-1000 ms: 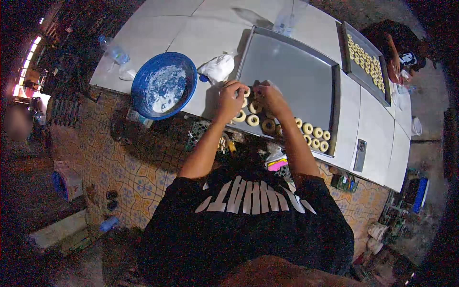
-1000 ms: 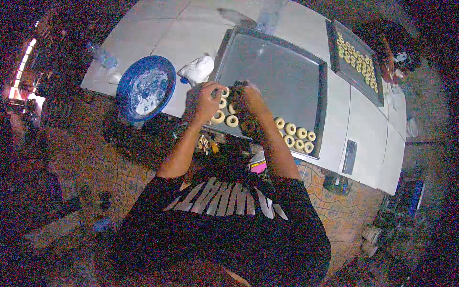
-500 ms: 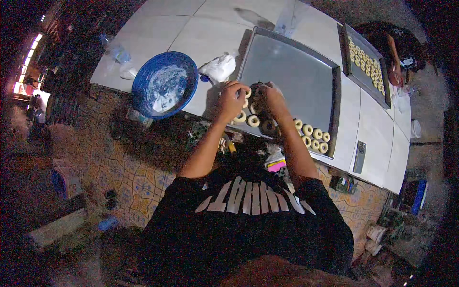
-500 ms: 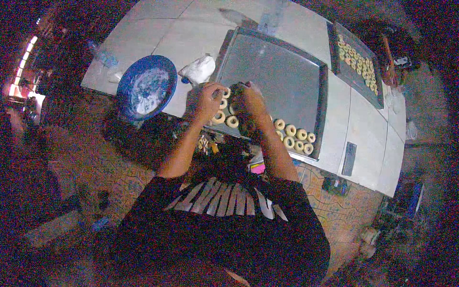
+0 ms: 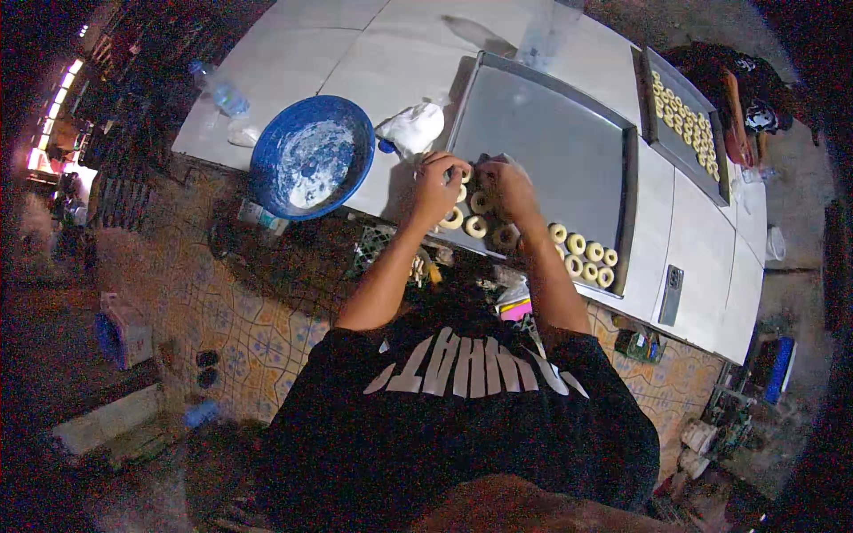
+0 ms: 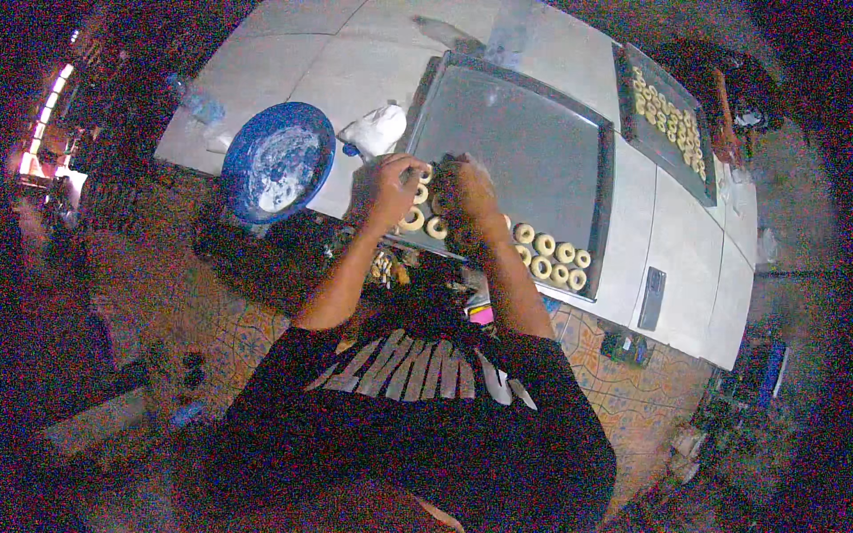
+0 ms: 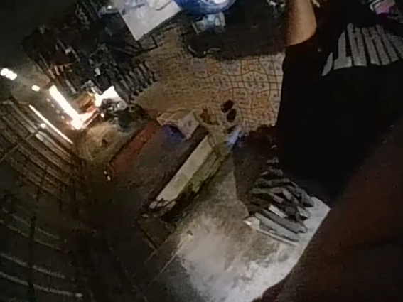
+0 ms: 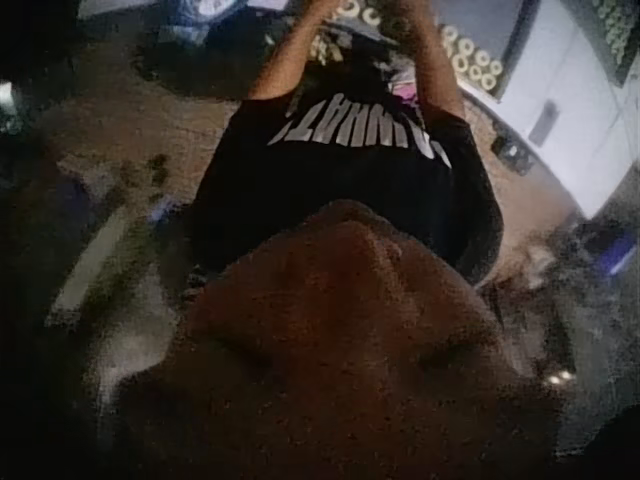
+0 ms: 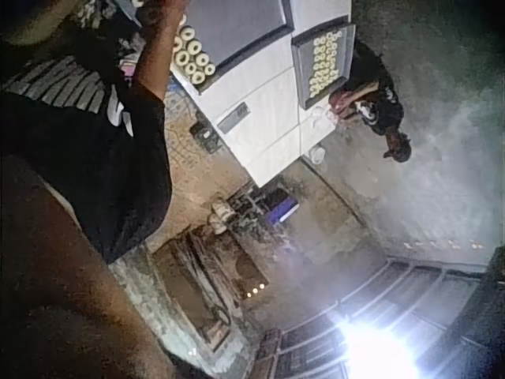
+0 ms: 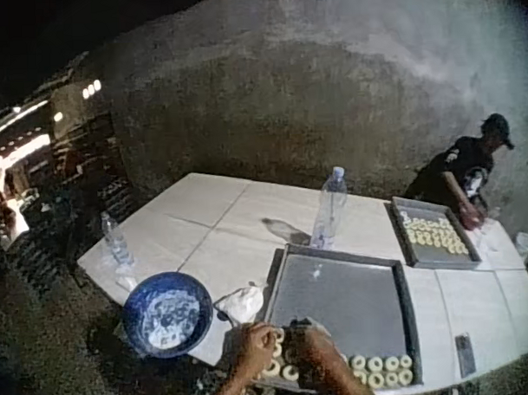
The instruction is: The person coats their hands with flour from a bowl, shapes a piece of dough into a ring by hand, and places it onto a metal tray.
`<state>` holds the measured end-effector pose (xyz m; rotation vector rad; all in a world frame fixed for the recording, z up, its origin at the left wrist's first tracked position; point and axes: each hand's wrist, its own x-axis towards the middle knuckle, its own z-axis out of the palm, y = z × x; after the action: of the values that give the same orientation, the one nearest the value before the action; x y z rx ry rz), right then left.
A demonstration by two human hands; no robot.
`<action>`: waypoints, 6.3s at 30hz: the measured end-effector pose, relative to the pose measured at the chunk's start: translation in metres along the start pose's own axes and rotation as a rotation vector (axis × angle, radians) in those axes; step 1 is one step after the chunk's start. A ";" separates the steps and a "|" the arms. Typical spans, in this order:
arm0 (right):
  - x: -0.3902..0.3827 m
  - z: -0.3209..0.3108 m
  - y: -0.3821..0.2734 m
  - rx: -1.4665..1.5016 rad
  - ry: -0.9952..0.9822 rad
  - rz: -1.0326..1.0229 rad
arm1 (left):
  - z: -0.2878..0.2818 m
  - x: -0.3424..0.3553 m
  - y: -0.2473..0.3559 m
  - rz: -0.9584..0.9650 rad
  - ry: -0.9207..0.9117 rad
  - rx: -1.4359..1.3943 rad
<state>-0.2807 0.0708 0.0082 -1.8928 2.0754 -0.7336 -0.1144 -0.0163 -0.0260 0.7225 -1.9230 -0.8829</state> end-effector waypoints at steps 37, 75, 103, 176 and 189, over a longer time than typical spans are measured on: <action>-0.004 -0.011 -0.015 -0.021 -0.027 0.047 | -0.004 0.003 0.009 -0.040 -0.039 -0.016; -0.001 -0.014 0.023 0.050 -0.188 -0.026 | -0.004 0.003 0.010 -0.028 -0.029 -0.022; -0.102 -0.105 0.076 -0.003 -0.055 0.279 | -0.015 0.006 0.051 -0.011 -0.148 0.312; -0.135 -0.053 0.123 -0.203 0.139 0.332 | 0.097 -0.063 0.093 0.194 -0.505 0.278; -0.131 -0.062 0.109 -0.059 -0.029 0.368 | 0.098 -0.063 0.095 0.189 -0.491 0.272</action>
<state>-0.3878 0.2156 -0.0156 -1.4719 2.3550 -0.5578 -0.1860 0.1157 -0.0151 0.4928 -2.5378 -0.7322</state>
